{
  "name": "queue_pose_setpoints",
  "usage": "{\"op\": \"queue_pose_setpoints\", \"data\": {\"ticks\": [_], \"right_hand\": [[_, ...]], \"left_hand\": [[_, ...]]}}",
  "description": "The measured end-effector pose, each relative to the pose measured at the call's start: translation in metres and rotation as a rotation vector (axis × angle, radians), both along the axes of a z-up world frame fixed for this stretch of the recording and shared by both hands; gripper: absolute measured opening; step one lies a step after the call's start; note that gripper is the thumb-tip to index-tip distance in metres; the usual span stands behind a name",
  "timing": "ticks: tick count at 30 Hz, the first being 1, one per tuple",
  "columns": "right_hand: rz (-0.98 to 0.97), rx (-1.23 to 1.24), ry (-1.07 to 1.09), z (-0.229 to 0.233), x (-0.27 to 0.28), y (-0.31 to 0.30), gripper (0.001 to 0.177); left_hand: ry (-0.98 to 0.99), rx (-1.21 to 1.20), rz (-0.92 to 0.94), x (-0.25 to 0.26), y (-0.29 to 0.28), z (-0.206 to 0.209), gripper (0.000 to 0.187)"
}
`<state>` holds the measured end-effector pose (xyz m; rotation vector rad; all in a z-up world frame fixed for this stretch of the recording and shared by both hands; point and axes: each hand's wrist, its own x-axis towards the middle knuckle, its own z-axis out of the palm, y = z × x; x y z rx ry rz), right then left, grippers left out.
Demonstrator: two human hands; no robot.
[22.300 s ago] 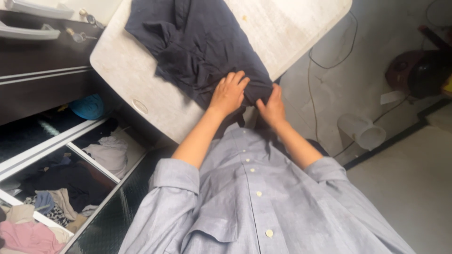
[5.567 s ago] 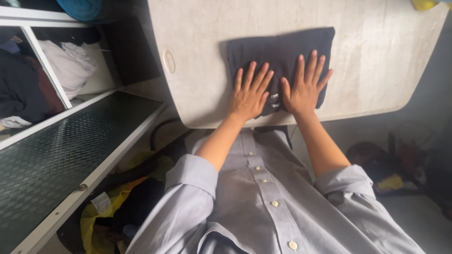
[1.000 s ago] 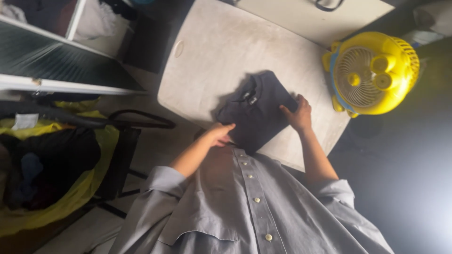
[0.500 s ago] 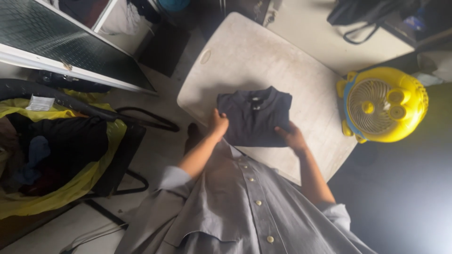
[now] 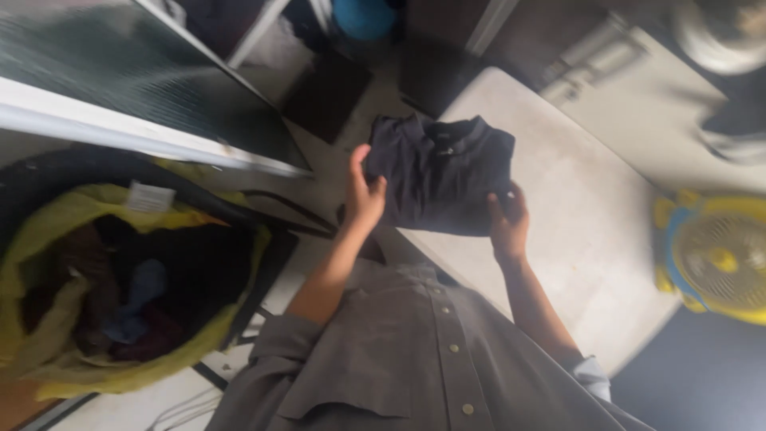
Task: The person folds a dark t-shirt on a white table, smoothing and aligning the fabric, then folds it into a compact rectangle and places it into a nearby drawer.
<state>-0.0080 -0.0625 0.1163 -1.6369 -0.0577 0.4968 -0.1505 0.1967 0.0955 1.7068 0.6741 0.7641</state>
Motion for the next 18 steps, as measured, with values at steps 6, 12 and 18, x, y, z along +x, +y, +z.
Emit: {"op": "queue_pose_setpoints", "data": {"ticks": [6,12,18], "right_hand": [[0.162,-0.371,-0.338,0.064,0.004,0.138,0.055],[0.353,-0.403,-0.627,0.068,0.002,0.219,0.028],[0.392,-0.234,-0.501,0.107,-0.008,0.284,0.038]], "left_hand": [[0.08,0.323,-0.067,-0.022,0.09,0.079,0.051],[0.117,0.301,-0.135,-0.057,0.155,0.111,0.035],[0.091,0.437,-0.016,-0.074,0.191,0.146,0.029]]}}
